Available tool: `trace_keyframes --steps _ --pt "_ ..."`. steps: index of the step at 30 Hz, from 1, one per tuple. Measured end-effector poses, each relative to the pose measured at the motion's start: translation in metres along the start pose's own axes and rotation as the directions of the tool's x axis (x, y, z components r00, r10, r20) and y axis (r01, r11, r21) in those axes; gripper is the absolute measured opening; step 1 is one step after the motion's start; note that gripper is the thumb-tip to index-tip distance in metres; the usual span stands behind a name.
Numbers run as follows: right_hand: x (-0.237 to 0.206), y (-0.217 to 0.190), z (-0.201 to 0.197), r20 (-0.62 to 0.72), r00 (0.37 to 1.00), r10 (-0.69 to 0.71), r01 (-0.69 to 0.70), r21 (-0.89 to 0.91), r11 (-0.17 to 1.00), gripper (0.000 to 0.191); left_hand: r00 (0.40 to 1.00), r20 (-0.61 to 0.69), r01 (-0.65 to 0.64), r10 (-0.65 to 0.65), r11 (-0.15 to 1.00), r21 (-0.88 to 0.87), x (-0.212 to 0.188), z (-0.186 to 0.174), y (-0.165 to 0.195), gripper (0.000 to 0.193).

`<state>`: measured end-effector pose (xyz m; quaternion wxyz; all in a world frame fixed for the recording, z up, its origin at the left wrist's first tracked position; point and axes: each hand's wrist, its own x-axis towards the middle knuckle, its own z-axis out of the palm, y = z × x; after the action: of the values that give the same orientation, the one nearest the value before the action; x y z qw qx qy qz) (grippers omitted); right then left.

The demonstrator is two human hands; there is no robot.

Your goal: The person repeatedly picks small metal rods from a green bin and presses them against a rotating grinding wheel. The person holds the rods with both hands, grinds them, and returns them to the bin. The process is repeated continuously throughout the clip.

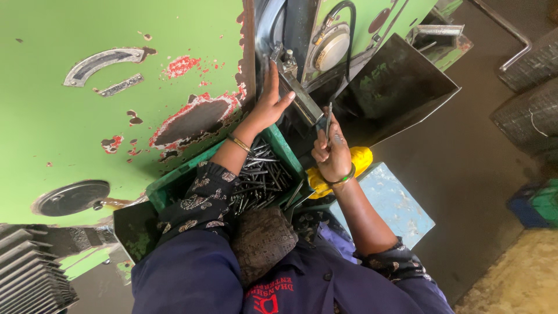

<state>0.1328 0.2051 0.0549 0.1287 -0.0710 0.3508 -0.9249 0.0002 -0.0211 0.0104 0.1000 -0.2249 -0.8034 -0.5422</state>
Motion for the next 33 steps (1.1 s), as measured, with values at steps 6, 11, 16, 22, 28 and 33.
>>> trace_keyframes --steps 6,11,16,22,28,33 --pt "-0.005 -0.003 0.013 0.07 0.998 -0.003 0.012 -0.139 0.99 0.066 0.998 -0.055 -0.007 0.01 0.999 0.046 0.003 0.002 0.002 0.096" --pt "-0.002 -0.004 0.017 0.027 1.0 0.013 -0.008 -0.182 0.983 0.075 0.998 0.04 0.032 -0.037 0.992 0.122 0.006 -0.002 0.013 0.151" --pt "0.0 -0.005 0.02 -0.052 0.997 0.064 -0.074 -0.208 0.975 0.08 0.999 0.049 0.007 -0.012 0.994 0.109 0.006 -0.004 0.019 0.164" --pt "0.002 0.004 0.004 -0.071 0.995 -0.07 0.053 -0.222 0.974 0.066 0.997 0.069 0.027 -0.03 0.998 0.049 0.002 -0.005 0.003 0.126" --pt "-0.01 0.01 0.011 0.017 0.971 -0.238 0.221 -0.432 0.874 0.035 0.986 -0.169 0.037 -0.01 0.987 0.154 0.001 0.013 -0.005 0.086" --pt "-0.018 -0.035 0.042 0.555 0.752 0.356 0.494 -0.832 0.254 0.018 0.998 -0.036 -0.038 0.044 0.991 0.132 0.001 0.004 0.007 0.141"
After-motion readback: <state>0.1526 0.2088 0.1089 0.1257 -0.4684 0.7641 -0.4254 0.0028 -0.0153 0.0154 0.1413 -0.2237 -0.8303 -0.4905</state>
